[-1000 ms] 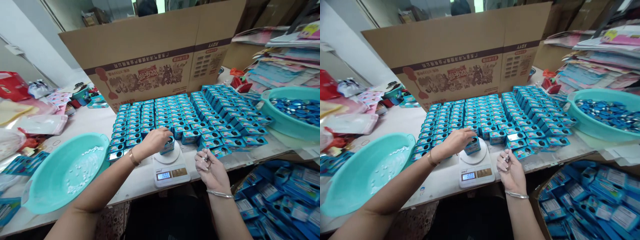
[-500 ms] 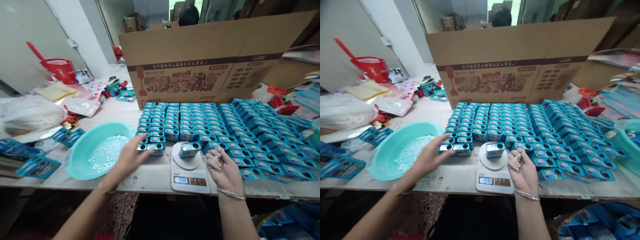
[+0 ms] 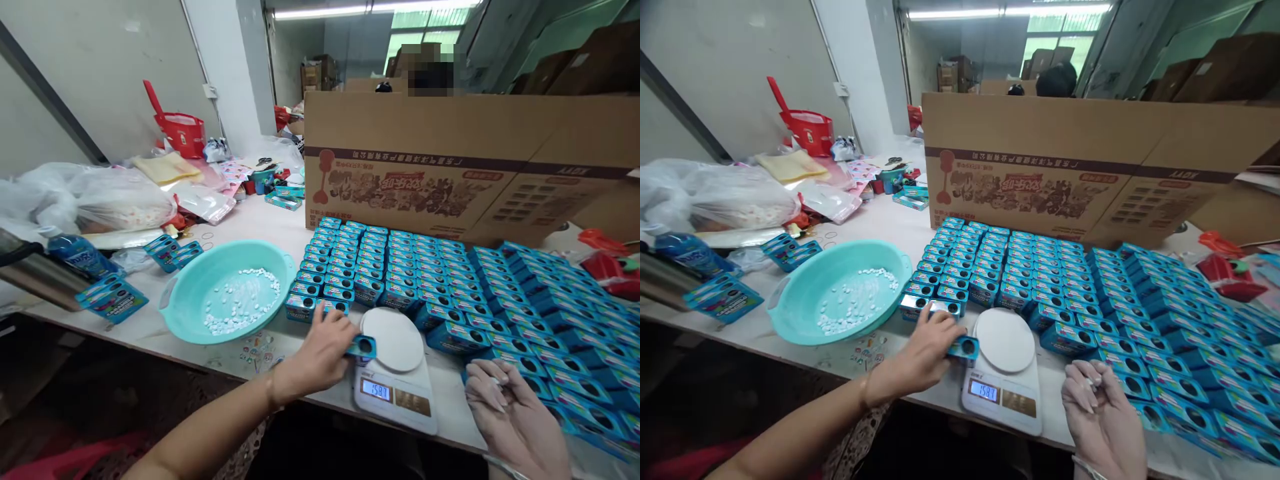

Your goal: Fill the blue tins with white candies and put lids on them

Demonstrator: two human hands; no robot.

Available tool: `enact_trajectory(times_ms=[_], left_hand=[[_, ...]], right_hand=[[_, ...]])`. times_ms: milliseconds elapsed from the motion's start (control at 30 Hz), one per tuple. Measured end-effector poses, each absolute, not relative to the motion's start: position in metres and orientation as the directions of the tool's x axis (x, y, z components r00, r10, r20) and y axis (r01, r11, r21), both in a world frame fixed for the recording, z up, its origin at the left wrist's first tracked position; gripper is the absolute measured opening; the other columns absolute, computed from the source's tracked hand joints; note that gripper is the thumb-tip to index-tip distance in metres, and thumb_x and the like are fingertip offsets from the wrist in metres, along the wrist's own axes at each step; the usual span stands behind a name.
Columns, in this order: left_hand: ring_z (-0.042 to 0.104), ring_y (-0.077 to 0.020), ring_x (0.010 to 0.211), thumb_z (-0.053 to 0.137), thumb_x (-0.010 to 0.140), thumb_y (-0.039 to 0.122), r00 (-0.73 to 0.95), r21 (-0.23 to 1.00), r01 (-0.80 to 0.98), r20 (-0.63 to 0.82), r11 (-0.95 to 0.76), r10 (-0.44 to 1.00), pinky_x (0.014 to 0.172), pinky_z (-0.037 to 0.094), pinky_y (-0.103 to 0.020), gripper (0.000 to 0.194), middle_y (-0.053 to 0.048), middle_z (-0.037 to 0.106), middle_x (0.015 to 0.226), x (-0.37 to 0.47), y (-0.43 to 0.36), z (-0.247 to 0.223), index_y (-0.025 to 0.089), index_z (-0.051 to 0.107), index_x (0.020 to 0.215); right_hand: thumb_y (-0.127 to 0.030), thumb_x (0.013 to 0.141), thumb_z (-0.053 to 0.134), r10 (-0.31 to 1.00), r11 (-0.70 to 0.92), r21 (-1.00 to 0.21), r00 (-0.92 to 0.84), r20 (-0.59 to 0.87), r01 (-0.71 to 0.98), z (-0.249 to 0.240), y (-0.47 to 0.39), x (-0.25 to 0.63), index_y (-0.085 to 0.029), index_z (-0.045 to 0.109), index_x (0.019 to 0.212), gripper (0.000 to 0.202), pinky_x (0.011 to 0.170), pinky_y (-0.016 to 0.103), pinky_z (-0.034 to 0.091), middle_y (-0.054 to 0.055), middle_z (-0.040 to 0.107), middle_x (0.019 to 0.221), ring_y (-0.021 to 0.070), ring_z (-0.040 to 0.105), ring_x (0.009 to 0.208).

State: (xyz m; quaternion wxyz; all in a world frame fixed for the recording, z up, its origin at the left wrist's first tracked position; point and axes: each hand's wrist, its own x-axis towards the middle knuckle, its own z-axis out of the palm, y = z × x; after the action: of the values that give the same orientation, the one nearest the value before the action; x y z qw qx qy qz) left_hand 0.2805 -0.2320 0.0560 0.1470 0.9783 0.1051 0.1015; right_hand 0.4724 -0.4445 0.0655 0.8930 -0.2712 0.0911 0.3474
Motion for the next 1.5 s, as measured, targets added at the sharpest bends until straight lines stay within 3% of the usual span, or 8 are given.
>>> enact_trajectory(times_ms=[233, 500, 667, 767, 867, 967, 1233, 1500], left_hand=[[0.044, -0.0297, 0.125, 0.054, 0.079, 0.010, 0.897, 0.193, 0.346, 0.218, -0.918, 0.384, 0.115, 0.011, -0.061, 0.044, -0.011, 0.059, 0.118, 0.261, -0.210, 0.019, 0.022, 0.057, 0.121], [0.029, -0.0339, 0.142, 0.059, 0.087, 0.044, 0.639, 0.342, 0.410, 0.554, -0.845, 0.534, 0.115, 0.027, -0.054, 0.084, -0.022, 0.037, 0.147, 0.203, -0.180, 0.057, 0.017, 0.014, 0.152], [0.045, -0.0260, 0.132, 0.049, 0.093, 0.036, 0.165, 0.540, 0.643, 0.594, -0.543, 0.787, 0.110, 0.038, -0.046, 0.066, -0.017, 0.045, 0.142, 0.096, -0.052, 0.095, 0.019, 0.018, 0.150], [0.047, -0.0293, 0.130, 0.060, 0.084, 0.028, 0.206, 0.475, 0.780, 0.421, -0.408, 0.883, 0.111, 0.036, -0.047, 0.068, -0.018, 0.050, 0.138, 0.063, 0.031, 0.092, 0.014, 0.032, 0.145], [0.038, -0.0329, 0.136, 0.066, 0.076, 0.023, 0.386, 0.291, 0.847, 0.239, -0.445, 0.891, 0.114, 0.030, -0.045, 0.076, -0.021, 0.042, 0.146, 0.058, 0.078, 0.079, 0.008, 0.034, 0.143], [0.033, -0.0373, 0.138, 0.066, 0.077, 0.028, 0.429, 0.187, 0.878, 0.101, -0.440, 0.898, 0.112, 0.031, -0.045, 0.082, -0.025, 0.036, 0.149, 0.063, 0.096, 0.064, 0.005, 0.029, 0.147], [0.046, -0.0357, 0.123, 0.052, 0.088, 0.033, 0.401, 0.163, 0.898, 0.079, -0.409, 0.912, 0.097, 0.042, -0.044, 0.061, -0.017, 0.040, 0.141, 0.053, 0.098, 0.037, 0.028, 0.037, 0.147], [0.055, -0.0359, 0.112, 0.058, 0.084, 0.039, 0.353, 0.152, 0.918, 0.110, -0.366, 0.929, 0.090, 0.047, -0.044, 0.062, -0.016, 0.053, 0.126, 0.014, 0.050, 0.034, 0.027, 0.044, 0.144]], right_hand=[[-0.005, 0.089, 0.045, 0.712, 0.490, -0.365, 0.605, -0.356, -0.792, 0.071, -0.395, 0.453, -0.021, 0.041, 0.081, 0.019, 0.035, 0.013, 0.035, -0.007, 0.039, 0.064, 0.0051, 0.036, 0.042], [-0.022, 0.085, 0.063, 0.872, 0.060, -0.566, 0.318, -0.371, -0.823, 0.089, -0.307, 0.402, -0.022, 0.046, 0.080, 0.018, 0.034, 0.015, 0.034, -0.006, 0.039, 0.066, 0.0049, 0.032, 0.043], [-0.031, 0.079, 0.071, 0.957, -0.126, -0.827, 0.153, -0.247, -0.548, 0.102, -0.207, 0.339, -0.018, 0.056, 0.081, 0.021, 0.039, 0.016, 0.032, -0.004, 0.046, 0.069, 0.0045, 0.035, 0.047], [-0.030, 0.087, 0.058, 0.972, -0.218, -0.970, 0.065, -0.226, -0.109, 0.092, -0.142, 0.304, -0.018, 0.058, 0.080, 0.014, 0.043, 0.020, 0.034, -0.002, 0.049, 0.069, 0.0068, 0.037, 0.048], [-0.019, 0.087, 0.049, 0.982, -0.108, -0.791, -0.057, -0.178, 0.602, 0.074, -0.090, 0.280, -0.017, 0.063, 0.082, 0.015, 0.060, 0.026, 0.044, 0.004, 0.062, 0.079, 0.0149, 0.056, 0.067], [-0.013, 0.085, 0.048, 0.941, 0.072, -0.369, -0.186, -0.284, 0.927, 0.056, -0.058, 0.262, -0.017, 0.069, 0.097, 0.025, 0.075, 0.032, 0.045, 0.012, 0.070, 0.100, 0.0245, 0.063, 0.092], [-0.051, 0.091, 0.043, 0.750, 0.297, -0.376, -0.458, -0.477, 0.878, 0.030, -0.063, 0.222, -0.023, 0.061, 0.129, 0.050, 0.086, 0.045, 0.046, 0.019, 0.060, 0.125, 0.0349, 0.061, 0.110], [-0.049, 0.088, 0.048, 0.618, 0.216, -0.350, -0.405, -0.673, 0.911, 0.041, -0.101, 0.254, -0.022, 0.062, 0.126, 0.049, 0.087, 0.049, 0.047, 0.016, 0.065, 0.119, 0.0354, 0.062, 0.109]])
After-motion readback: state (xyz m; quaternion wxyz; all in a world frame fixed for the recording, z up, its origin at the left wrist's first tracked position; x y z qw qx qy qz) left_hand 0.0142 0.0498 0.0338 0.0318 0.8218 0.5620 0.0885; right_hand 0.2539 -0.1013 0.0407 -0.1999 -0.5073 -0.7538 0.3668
